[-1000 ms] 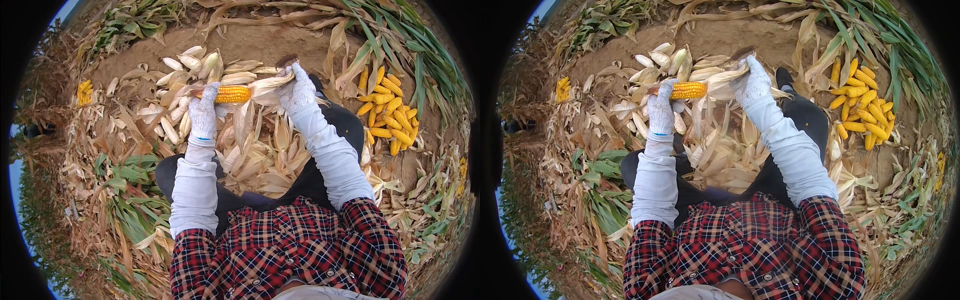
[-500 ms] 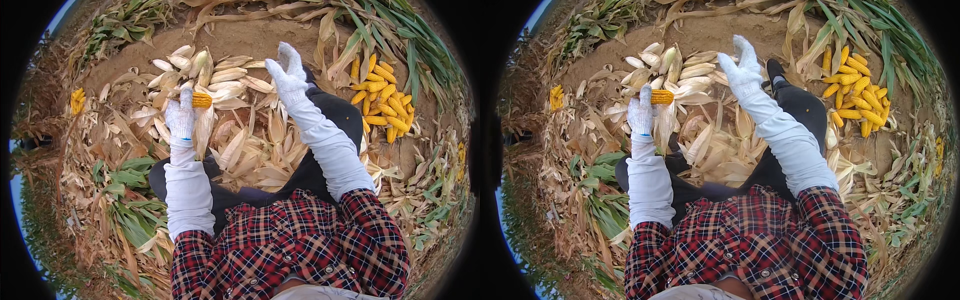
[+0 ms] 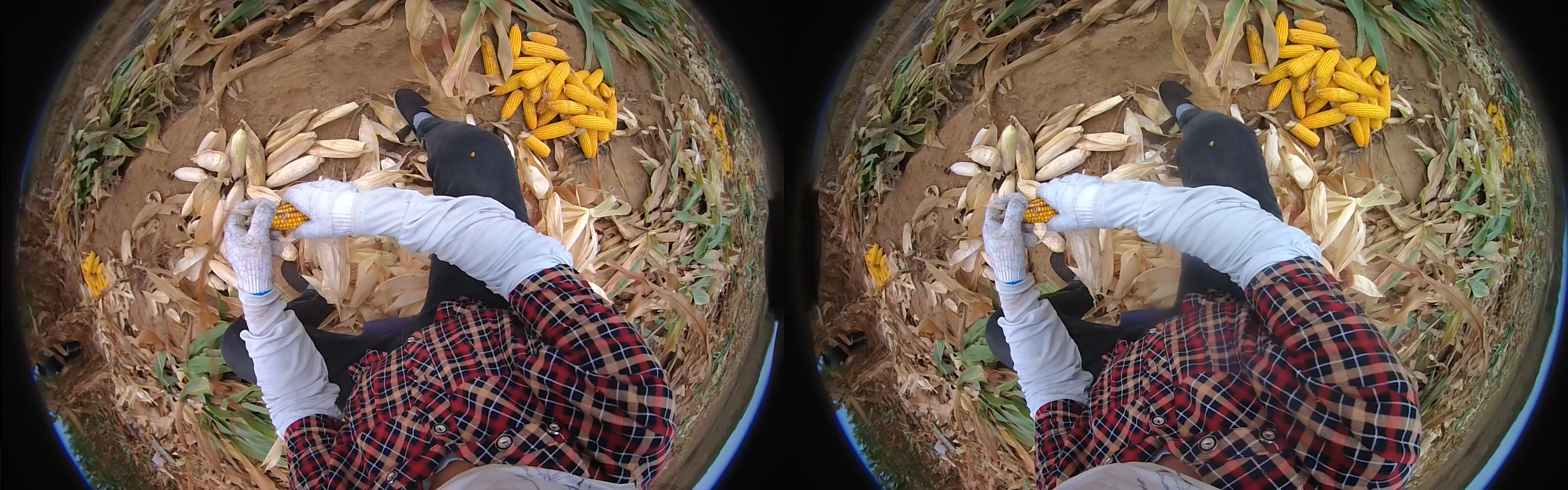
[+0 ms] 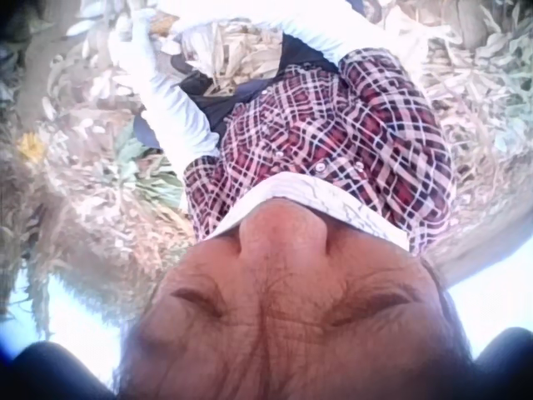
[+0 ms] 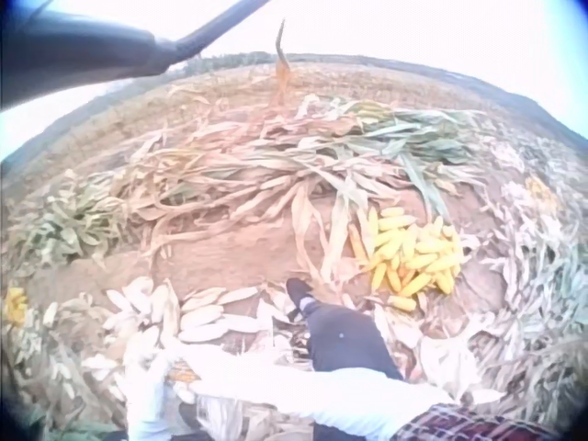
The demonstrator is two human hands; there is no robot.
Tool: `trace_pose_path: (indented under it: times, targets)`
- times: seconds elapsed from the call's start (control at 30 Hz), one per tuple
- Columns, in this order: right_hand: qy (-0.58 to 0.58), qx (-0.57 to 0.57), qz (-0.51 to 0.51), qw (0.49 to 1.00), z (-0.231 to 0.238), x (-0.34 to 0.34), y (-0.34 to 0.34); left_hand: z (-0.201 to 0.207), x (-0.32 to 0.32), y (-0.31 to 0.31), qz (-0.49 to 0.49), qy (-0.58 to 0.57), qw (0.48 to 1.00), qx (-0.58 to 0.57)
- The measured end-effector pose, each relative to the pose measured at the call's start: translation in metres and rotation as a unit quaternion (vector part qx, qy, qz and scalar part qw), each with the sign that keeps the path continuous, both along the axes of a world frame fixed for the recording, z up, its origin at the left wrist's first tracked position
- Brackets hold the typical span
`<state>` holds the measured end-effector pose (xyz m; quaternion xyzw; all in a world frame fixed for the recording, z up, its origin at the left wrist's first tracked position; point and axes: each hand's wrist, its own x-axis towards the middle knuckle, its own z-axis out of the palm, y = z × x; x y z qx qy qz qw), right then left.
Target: The person sits on the ground in a cornfield and shucks corn cobs by hand. They remove the husks and silk from each cob and place the cleaned cobs in a pile to the right.
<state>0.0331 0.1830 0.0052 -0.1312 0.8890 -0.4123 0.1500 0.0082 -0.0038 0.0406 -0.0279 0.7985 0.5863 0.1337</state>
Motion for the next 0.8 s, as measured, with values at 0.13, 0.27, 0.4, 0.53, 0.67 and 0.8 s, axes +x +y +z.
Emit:
trace_pose_path:
  times: [0.13, 0.27, 0.4, 0.53, 0.67, 0.8]
  targets:
    - [-0.01, -0.047, -0.01, 0.999, 0.005, 0.002, -0.005, -0.007, -0.001, -0.009, 0.012, -0.033, 0.992, 0.122]
    - [0.021, -0.14, -0.041, 0.989, 0.002, 0.008, -0.019, -0.006, 0.005, -0.01, 0.03, -0.204, 0.892, 0.403]
    - [0.001, -0.309, -0.122, 0.943, -0.001, 0.011, -0.01, -0.006, 0.006, -0.003, 0.04, -0.14, 0.913, 0.381]
    - [-0.03, -0.582, -0.209, 0.786, 0.009, 0.0, 0.009, 0.002, -0.007, -0.007, 0.162, -0.071, 0.935, 0.309]
    - [-0.054, -0.67, -0.234, 0.703, 0.013, -0.009, 0.023, -0.028, -0.026, -0.046, 0.067, 0.101, 0.991, 0.06]
    - [-0.001, -0.604, -0.285, 0.745, 0.013, -0.01, 0.016, -0.106, -0.042, -0.061, -0.027, 0.102, 0.993, 0.059]
